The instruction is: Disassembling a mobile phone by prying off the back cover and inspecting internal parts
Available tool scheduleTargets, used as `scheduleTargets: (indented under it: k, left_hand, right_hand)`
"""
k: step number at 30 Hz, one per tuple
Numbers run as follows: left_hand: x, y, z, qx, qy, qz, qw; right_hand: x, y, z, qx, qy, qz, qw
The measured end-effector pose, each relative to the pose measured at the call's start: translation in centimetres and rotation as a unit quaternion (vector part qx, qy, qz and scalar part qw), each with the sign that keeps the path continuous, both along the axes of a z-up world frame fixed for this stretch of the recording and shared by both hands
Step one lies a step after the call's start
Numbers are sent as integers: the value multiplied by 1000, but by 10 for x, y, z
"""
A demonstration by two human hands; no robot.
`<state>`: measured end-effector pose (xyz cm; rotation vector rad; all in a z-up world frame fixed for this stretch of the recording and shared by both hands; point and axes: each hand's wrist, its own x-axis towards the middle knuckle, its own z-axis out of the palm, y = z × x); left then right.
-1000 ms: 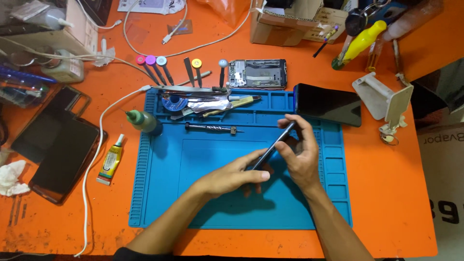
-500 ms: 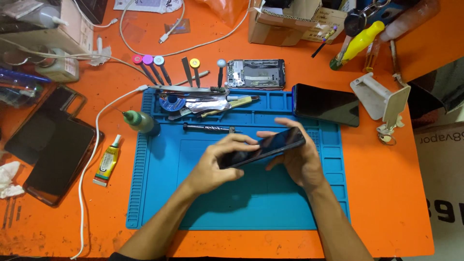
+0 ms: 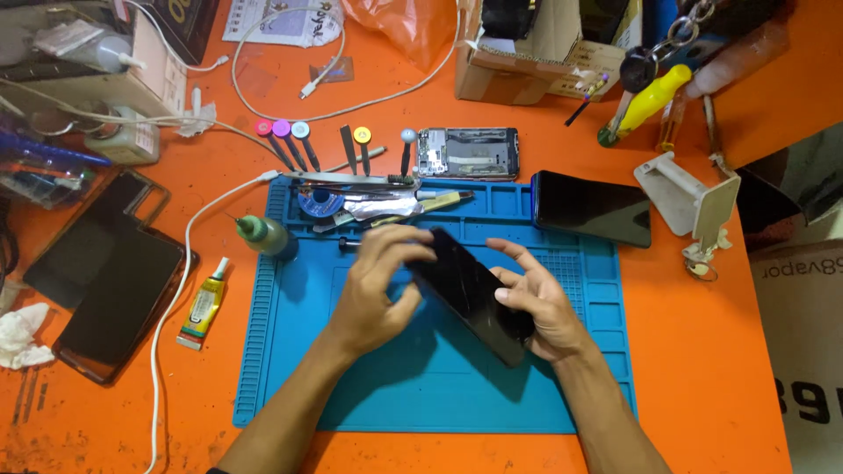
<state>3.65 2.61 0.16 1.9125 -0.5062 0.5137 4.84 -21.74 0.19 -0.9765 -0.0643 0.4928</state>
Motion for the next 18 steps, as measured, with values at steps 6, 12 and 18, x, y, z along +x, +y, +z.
scheduleTargets:
  k: [6, 12, 18]
  left_hand:
    - [4, 8, -6, 331, -64, 208, 918]
    - [7, 5, -21, 391, -11, 229, 891]
    - [9, 5, -30, 409, -1, 223, 885]
  right_hand:
    - [5, -7, -35, -34, 31, -19, 999]
    - [6, -12, -45, -36, 76, -37, 996]
    - [6, -7, -33, -31, 88, -48, 994]
